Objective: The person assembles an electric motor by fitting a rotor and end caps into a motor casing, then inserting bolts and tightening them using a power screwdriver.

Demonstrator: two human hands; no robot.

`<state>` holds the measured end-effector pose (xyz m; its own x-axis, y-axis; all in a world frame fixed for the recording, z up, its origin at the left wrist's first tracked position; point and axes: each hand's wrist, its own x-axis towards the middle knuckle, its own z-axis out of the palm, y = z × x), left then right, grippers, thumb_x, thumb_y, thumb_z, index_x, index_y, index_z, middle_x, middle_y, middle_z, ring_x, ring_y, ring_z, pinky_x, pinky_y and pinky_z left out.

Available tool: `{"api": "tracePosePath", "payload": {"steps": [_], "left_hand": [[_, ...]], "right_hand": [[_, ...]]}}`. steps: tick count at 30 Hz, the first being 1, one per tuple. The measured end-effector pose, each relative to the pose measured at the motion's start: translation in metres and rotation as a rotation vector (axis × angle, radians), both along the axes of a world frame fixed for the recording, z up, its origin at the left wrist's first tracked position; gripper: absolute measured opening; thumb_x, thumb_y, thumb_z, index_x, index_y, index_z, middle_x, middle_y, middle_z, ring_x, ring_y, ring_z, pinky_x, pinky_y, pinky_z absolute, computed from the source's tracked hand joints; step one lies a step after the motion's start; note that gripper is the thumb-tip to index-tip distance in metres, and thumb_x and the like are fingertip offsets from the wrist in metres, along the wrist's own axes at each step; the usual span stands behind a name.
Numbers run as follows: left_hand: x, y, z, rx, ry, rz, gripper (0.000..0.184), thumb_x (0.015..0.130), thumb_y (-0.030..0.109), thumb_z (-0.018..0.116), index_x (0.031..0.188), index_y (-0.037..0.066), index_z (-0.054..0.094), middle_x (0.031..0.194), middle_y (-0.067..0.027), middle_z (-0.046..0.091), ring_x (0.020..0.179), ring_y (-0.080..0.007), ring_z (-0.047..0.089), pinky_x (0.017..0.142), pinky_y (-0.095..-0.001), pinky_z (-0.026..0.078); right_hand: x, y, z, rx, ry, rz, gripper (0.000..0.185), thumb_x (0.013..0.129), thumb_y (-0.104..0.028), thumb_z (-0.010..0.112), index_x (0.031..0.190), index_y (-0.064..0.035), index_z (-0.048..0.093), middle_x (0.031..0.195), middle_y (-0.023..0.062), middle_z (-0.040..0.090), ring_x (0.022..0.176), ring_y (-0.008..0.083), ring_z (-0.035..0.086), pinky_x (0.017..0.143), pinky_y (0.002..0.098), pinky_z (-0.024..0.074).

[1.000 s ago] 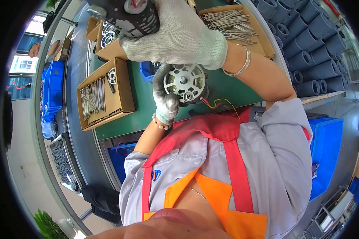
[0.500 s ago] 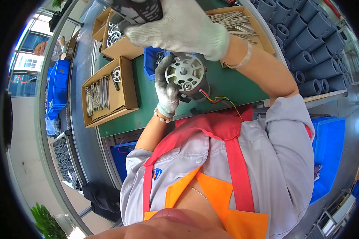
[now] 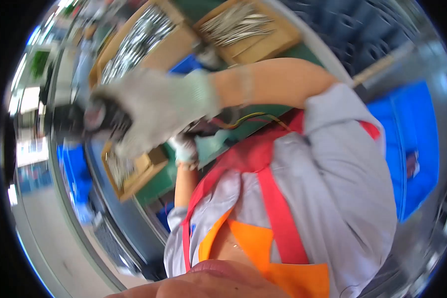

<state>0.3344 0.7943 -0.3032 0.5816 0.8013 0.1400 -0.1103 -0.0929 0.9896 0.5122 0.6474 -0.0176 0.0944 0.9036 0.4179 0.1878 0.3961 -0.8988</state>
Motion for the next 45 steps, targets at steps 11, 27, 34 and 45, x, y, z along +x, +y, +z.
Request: {"api": "tracePosePath", "payload": {"steps": [11,27,34,45], "left_hand": [[0.036,-0.061,0.104,-0.031,0.027,0.115,0.048,0.099,0.037,0.045,0.134,0.004,0.045,0.124,-0.0112,0.055,0.112,-0.0235,0.056,0.099,-0.0420,0.044],[0.049,-0.066,0.102,0.060,-0.131,-0.048,0.116,0.067,0.077,0.070,0.143,0.000,0.031,0.135,-0.0152,0.045,0.124,-0.0278,0.048,0.104,-0.0419,0.043],[0.059,-0.064,0.113,0.327,-0.170,-0.144,0.099,0.082,0.081,0.045,0.144,0.004,0.035,0.135,-0.0167,0.048,0.122,-0.0291,0.052,0.104,-0.0449,0.042],[0.055,-0.049,0.114,0.000,0.189,-0.553,0.084,0.058,0.018,0.090,0.131,0.006,0.050,0.124,-0.0073,0.062,0.112,-0.0181,0.061,0.100,-0.0349,0.049]], "right_hand": [[0.019,0.018,0.004,0.324,0.070,0.044,0.042,0.067,-0.017,0.075,0.104,-0.0059,0.058,0.086,0.0067,0.066,0.082,0.0219,0.065,0.073,0.0343,0.0508],[0.042,0.047,0.003,0.027,0.052,0.049,0.032,0.071,-0.019,0.072,0.097,-0.0076,0.057,0.074,0.0065,0.065,0.066,0.0178,0.063,0.065,0.0343,0.0519],[0.049,0.052,0.006,0.113,0.010,0.085,0.043,0.075,-0.017,0.073,0.111,-0.0010,0.056,0.082,0.0037,0.063,0.071,0.0102,0.057,0.068,0.0312,0.0507],[0.048,-0.052,-0.176,-0.008,-0.192,-0.215,0.053,0.093,-0.021,0.053,0.140,0.0024,0.045,0.138,0.0205,0.051,0.130,0.0354,0.048,0.113,0.0424,0.0324]]}}
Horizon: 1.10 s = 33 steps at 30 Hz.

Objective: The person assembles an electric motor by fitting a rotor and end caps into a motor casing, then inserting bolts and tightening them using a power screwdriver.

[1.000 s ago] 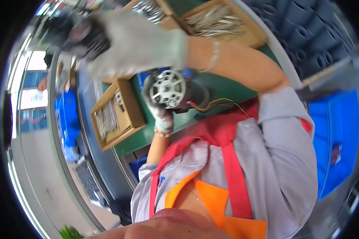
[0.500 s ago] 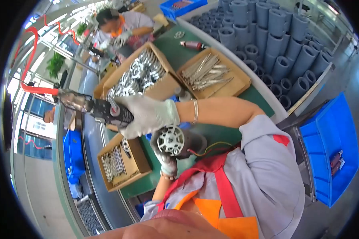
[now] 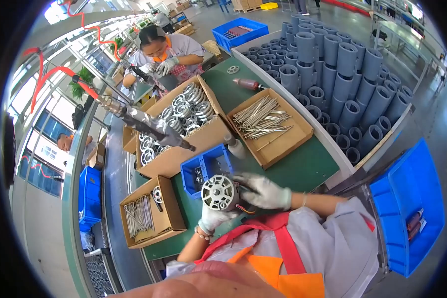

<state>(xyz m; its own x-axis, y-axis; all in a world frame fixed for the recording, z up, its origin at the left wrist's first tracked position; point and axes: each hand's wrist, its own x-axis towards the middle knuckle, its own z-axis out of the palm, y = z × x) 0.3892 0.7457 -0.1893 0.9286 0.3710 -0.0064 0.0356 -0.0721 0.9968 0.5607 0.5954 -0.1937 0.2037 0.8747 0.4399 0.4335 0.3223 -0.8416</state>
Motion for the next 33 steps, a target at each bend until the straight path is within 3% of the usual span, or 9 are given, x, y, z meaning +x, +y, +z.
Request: {"api": "tracePosePath", "payload": {"steps": [2,7,9,11,17,19,21,25,33], "left_hand": [[0.010,0.006,0.013,0.450,0.065,-0.116,0.082,0.060,0.015,0.088,0.132,0.006,0.049,0.127,-0.0078,0.061,0.113,-0.0180,0.060,0.102,-0.0338,0.047],[-0.007,-0.003,0.028,0.317,-0.211,0.080,0.079,0.067,0.022,0.084,0.136,0.008,0.048,0.131,-0.0087,0.059,0.120,-0.0220,0.057,0.107,-0.0365,0.042],[-0.028,-0.003,0.035,0.220,-0.369,0.172,0.082,0.068,0.025,0.083,0.139,0.008,0.045,0.137,-0.0106,0.054,0.128,-0.0238,0.050,0.111,-0.0382,0.038],[-0.042,-0.005,0.037,-0.317,-0.522,0.157,0.099,0.070,0.047,0.085,0.147,0.010,0.036,0.143,-0.0098,0.048,0.132,-0.0318,0.046,0.113,-0.0478,0.034],[-0.061,-0.018,0.046,-0.484,-0.957,0.300,0.100,0.073,0.064,0.073,0.148,0.010,0.034,0.140,-0.0148,0.049,0.129,-0.0339,0.047,0.112,-0.0512,0.034],[-0.078,-0.016,0.025,-0.539,-0.935,0.475,0.097,0.075,0.064,0.070,0.147,0.008,0.036,0.143,-0.0155,0.048,0.132,-0.0345,0.045,0.113,-0.0521,0.032],[-0.097,-0.021,0.011,-0.597,-0.951,0.551,0.090,0.080,0.058,0.067,0.147,0.007,0.037,0.145,-0.0166,0.046,0.134,-0.0355,0.044,0.114,-0.0517,0.032],[-0.149,-0.024,-0.034,-0.801,-0.915,0.877,0.073,0.080,0.047,0.067,0.139,0.007,0.048,0.137,-0.0161,0.055,0.125,-0.0333,0.054,0.110,-0.0491,0.041],[-0.335,0.024,0.001,0.291,-0.276,1.566,0.083,0.057,0.017,0.090,0.128,0.001,0.050,0.120,-0.0097,0.062,0.109,-0.0189,0.059,0.097,-0.0346,0.049]], "right_hand": [[-0.009,0.003,0.004,0.052,-0.035,-0.111,0.051,0.097,-0.029,0.049,0.137,0.0025,0.047,0.133,0.0237,0.055,0.128,0.0386,0.050,0.112,0.0445,0.0330],[0.004,0.014,0.054,0.159,-0.114,0.040,0.051,0.098,-0.031,0.053,0.136,0.0021,0.049,0.132,0.0208,0.057,0.123,0.0345,0.054,0.108,0.0415,0.0384],[0.004,0.009,0.074,-0.038,0.387,0.229,0.046,0.100,-0.024,0.055,0.137,0.0008,0.049,0.127,0.0107,0.060,0.115,0.0146,0.054,0.101,0.0313,0.0434],[0.015,0.015,0.061,-0.180,0.429,0.161,0.041,0.102,-0.023,0.052,0.136,0.0013,0.050,0.122,0.0088,0.061,0.109,0.0139,0.057,0.095,0.0298,0.0472],[-0.024,0.004,0.024,-0.640,0.857,0.609,0.035,0.104,-0.030,0.047,0.112,-0.0002,0.064,0.097,0.0012,0.067,0.084,0.0126,0.061,0.073,0.0290,0.0515],[-0.027,0.014,0.066,-0.853,0.328,0.607,0.031,0.101,-0.028,0.052,0.103,-0.0013,0.068,0.087,0.0002,0.069,0.074,0.0127,0.062,0.065,0.0340,0.0499],[-0.045,0.027,0.054,-0.242,-0.484,0.369,0.022,0.089,-0.026,0.064,0.096,-0.0054,0.068,0.068,0.0128,0.063,0.060,0.0244,0.062,0.055,0.0384,0.0456],[-0.093,0.045,0.030,-0.093,-0.918,0.178,0.031,0.077,-0.029,0.071,0.102,-0.0110,0.066,0.085,0.0101,0.068,0.079,0.0270,0.066,0.073,0.0387,0.0497],[-0.018,0.050,0.016,-0.331,0.050,0.011,0.054,0.088,-0.022,0.068,0.135,-0.0013,0.051,0.125,0.0131,0.062,0.113,0.0247,0.060,0.100,0.0390,0.0466]]}}
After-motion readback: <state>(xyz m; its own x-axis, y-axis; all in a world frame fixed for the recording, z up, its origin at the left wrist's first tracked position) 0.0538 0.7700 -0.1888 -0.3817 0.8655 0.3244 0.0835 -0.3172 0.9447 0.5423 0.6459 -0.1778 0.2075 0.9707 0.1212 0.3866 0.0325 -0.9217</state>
